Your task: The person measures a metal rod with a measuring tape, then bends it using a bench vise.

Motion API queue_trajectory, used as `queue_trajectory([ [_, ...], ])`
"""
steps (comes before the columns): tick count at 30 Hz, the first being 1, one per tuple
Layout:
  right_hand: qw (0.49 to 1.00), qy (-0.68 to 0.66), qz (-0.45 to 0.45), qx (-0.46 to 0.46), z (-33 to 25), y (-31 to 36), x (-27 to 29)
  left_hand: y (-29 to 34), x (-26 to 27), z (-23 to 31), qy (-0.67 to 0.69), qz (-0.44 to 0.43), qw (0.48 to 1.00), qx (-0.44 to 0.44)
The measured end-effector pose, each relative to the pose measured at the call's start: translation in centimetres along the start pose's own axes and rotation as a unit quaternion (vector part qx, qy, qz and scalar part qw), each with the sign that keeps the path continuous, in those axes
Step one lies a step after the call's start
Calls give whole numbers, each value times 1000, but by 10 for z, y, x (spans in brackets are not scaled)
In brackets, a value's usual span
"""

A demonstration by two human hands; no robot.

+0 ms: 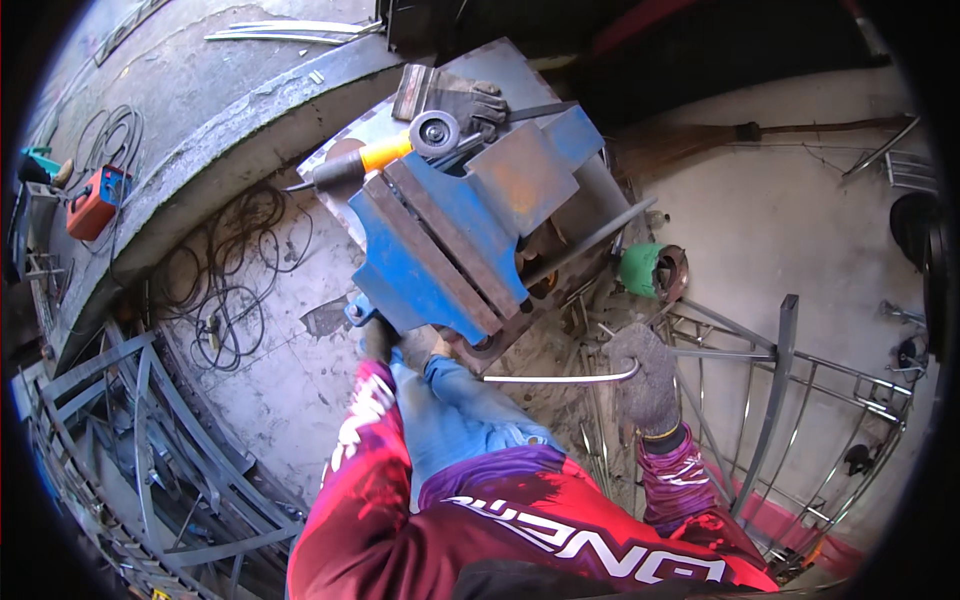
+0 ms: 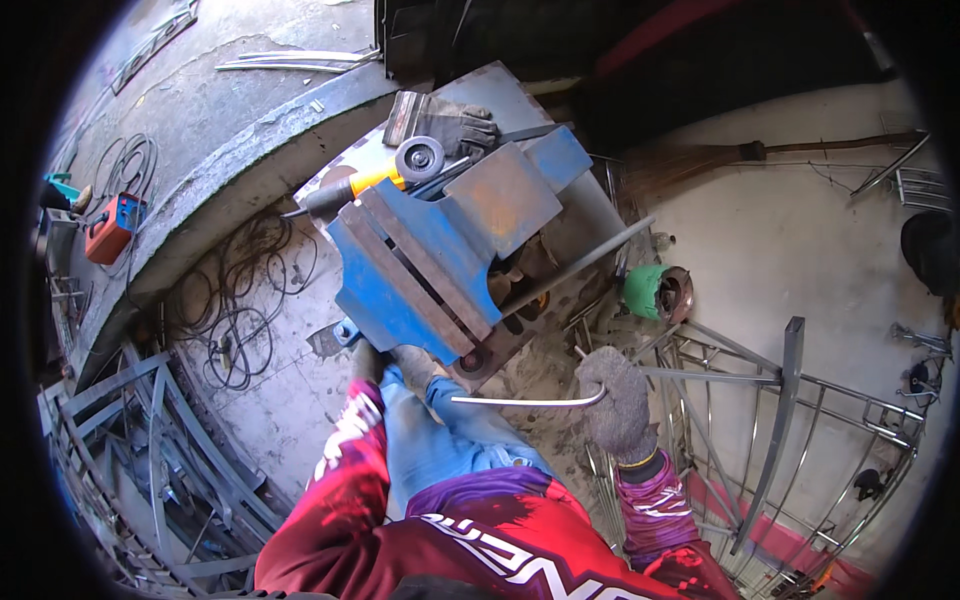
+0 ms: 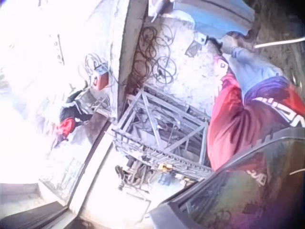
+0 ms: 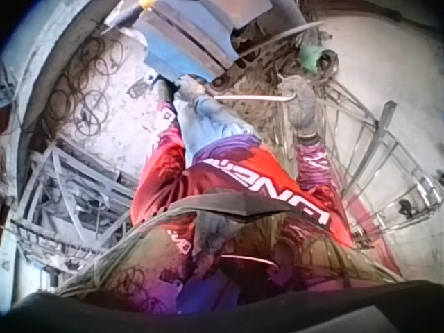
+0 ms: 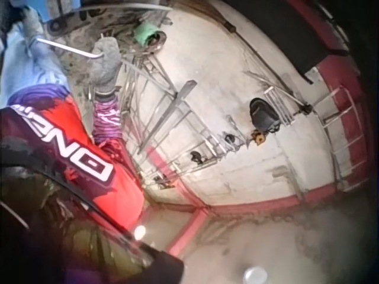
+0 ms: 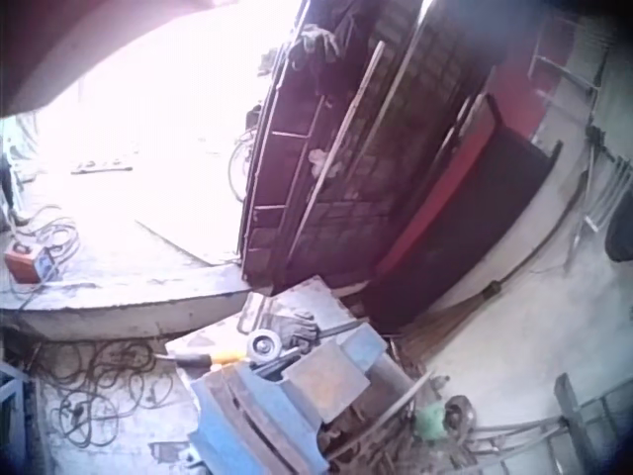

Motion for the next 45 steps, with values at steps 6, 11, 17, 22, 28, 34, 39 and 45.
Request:
queue_trajectory([
  [6, 996, -39, 78, -36, 12, -2, 15, 238, -219, 88, 91, -173, 959, 203],
  [11, 997, -27, 70, -12, -4, -15, 13, 106, -259, 238, -171, -65, 962, -203],
  [17, 999, -35, 33, 7, -20, -18, 12, -31, -119, 141, -242, 9, 959, 146],
  [22, 989, -84, 48, -114, -11, -31, 12, 181, -158, -4, -3, -4, 943, 331],
  [28, 989, -122, -34, 71, -14, -110, -18, 195, -211, 177, 22, -200, 979, 13],
  [34, 972, -207, -63, 92, -19, -122, -41, 2, -190, 243, -385, 6, 915, -123],
  [39, 959, -263, -69, 80, -17, -121, -64, 19, -50, 83, -288, -35, 940, 177],
  [45, 985, -94, -82, 117, -16, -131, -43, 194, -161, 82, -8, -140, 954, 266],
])
Point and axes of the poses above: each hand's wrist, its own y-axis away from the middle knuckle, its own x-axis out of the back of the hand, z = x × y, the point moved 3 cm from there along -y, towards the middle knuckle, and after that the axes turned 4 degrees about x, right-handed, at the moved point
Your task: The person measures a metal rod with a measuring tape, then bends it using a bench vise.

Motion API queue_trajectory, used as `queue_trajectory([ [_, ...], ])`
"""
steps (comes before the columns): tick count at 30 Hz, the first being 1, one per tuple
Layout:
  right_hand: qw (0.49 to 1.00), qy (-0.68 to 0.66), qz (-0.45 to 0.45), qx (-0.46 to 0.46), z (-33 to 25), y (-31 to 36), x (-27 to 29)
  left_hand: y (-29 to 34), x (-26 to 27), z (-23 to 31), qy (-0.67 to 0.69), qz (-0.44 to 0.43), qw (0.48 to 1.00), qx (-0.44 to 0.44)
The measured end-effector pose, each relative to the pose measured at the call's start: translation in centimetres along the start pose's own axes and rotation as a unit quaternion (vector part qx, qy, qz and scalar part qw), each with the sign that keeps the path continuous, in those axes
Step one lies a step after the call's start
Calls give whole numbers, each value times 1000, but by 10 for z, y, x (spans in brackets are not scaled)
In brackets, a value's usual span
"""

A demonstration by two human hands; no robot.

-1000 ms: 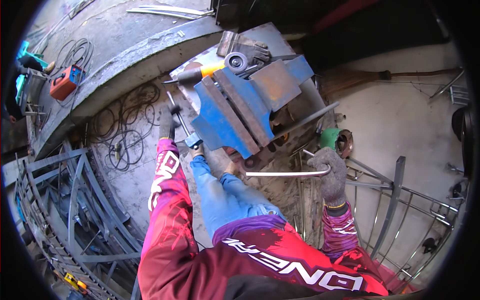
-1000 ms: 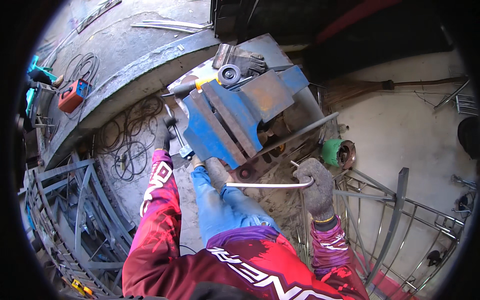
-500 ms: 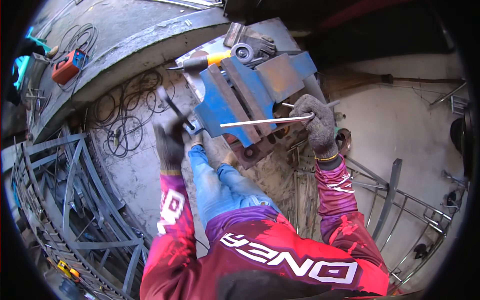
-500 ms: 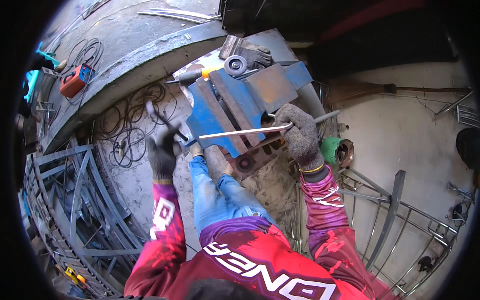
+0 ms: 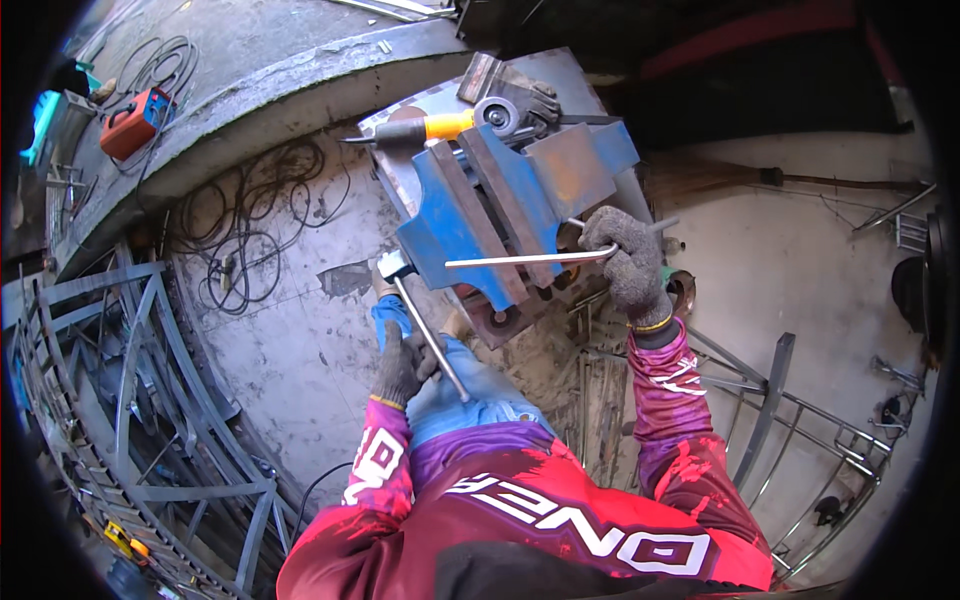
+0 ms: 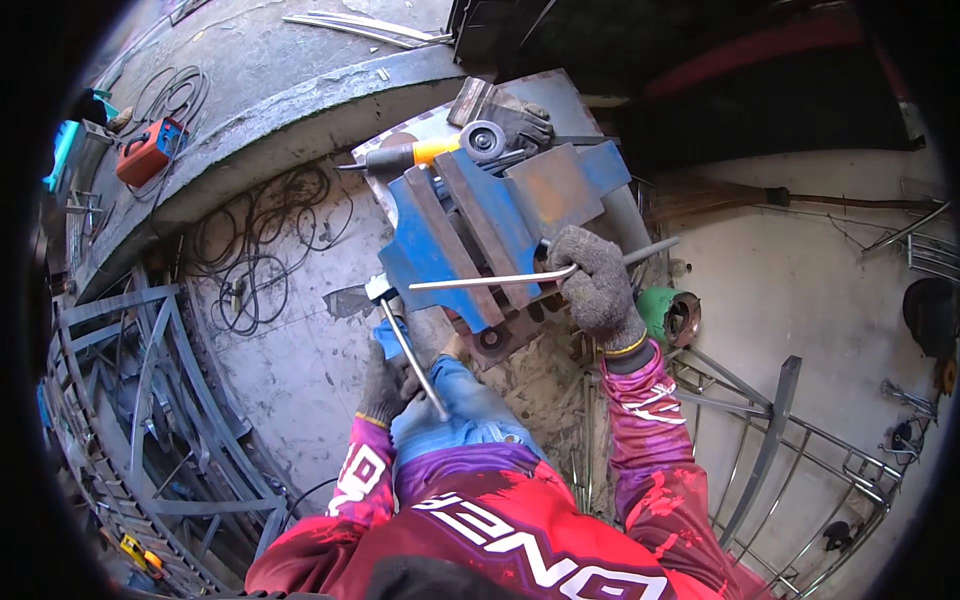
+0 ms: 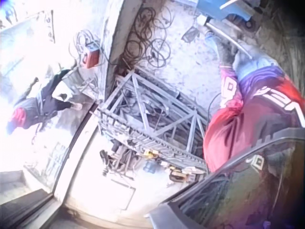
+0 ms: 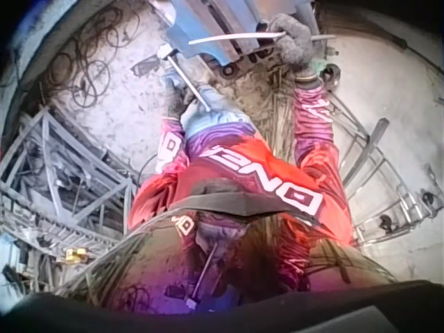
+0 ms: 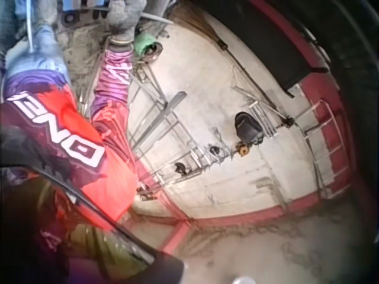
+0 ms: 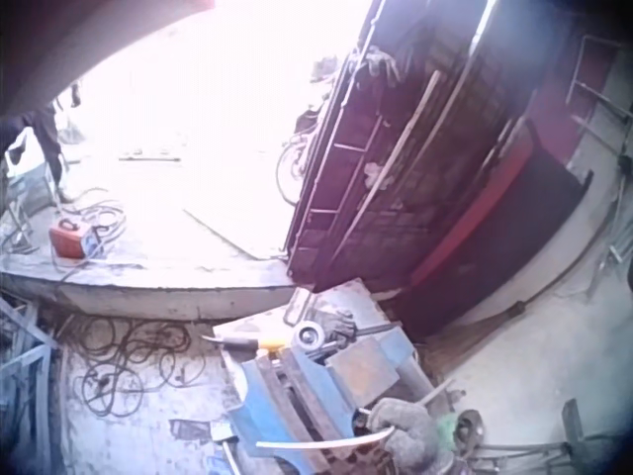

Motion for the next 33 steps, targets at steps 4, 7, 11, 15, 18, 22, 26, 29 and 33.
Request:
queue_trajectory([
  [4, 995, 85, -28, 43, -11, -12, 7, 56, -65, 101, 84, 0, 954, -289],
  [7, 994, 92, -33, 39, -10, -15, 14, 17, -59, 176, -251, 106, 897, -348],
  [11, 993, 106, -41, 30, -10, -15, 7, -70, -32, 195, -273, 236, 800, -480],
  [15, 989, 133, -30, 51, -20, -17, 7, -63, -54, 229, -206, 365, 677, -605],
  [18, 992, 119, -13, 29, -20, -10, 18, -34, -37, 185, -399, 597, 442, -538],
  [22, 990, 139, -9, 36, -19, -8, 14, -49, -3, 62, 99, 436, 894, -30],
  [26, 992, 119, -28, 21, -27, 0, 14, -68, 28, 76, -295, 323, 852, -288],
  [29, 995, 68, -40, 53, -34, -19, -5, -103, 124, 117, -603, 250, 659, -374],
  [33, 998, 5, -46, 36, -34, -19, -11, -117, 157, 63, -498, 279, 777, -265],
])
Point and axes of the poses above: each hand's wrist, its own y-axis away from the middle knuckle, its own x-axis out of the back of the hand, z = x × y, the point moved 3 cm from there along -y, towards the middle knuckle, and after that the axes turned 4 degrees about x, right-handed, at the moved point
